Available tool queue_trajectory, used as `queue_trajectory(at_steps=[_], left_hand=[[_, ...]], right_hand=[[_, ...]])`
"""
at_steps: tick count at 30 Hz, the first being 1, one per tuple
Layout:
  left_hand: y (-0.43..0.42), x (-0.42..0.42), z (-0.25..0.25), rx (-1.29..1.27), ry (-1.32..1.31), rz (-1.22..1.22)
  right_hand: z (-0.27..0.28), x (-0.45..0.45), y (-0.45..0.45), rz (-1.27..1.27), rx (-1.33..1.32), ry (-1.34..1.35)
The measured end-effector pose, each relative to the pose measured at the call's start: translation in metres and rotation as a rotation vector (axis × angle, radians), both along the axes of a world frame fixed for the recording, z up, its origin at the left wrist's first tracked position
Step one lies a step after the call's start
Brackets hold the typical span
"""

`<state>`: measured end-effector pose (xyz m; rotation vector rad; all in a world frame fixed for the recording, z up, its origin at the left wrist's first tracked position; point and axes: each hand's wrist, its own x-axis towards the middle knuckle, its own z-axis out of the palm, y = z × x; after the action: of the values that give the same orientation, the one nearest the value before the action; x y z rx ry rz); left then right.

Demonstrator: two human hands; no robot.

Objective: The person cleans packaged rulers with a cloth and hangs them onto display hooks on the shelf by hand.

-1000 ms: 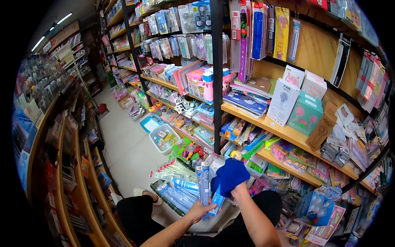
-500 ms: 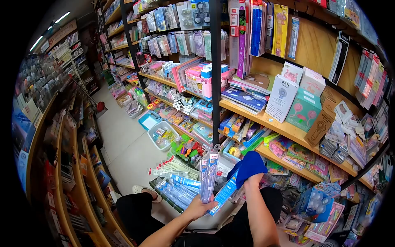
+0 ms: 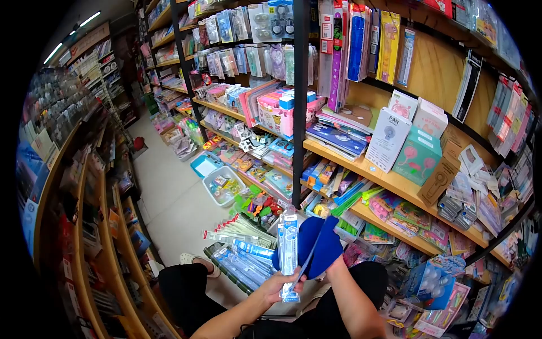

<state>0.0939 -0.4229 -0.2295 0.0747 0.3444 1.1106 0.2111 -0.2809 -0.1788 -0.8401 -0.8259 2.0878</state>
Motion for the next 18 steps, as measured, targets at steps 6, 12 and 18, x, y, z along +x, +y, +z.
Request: queue_trajectory(at_steps=[6,12,18], left_hand=[[0.000,-0.005,0.037,0.001,0.593,0.094],[0.000,-0.009,0.019,0.079,0.967,0.242],[0.015,0.010,0.024,0.049,1.016,0.378]], right_hand=[[-0.016,-0.007,0.021,-0.495,0.053,0.279],[-0.009,0.000,0.018,-0.381,-0.001,0.461],[-0.016,-0.009,-0.034,-0.093,-0.093,0.009]])
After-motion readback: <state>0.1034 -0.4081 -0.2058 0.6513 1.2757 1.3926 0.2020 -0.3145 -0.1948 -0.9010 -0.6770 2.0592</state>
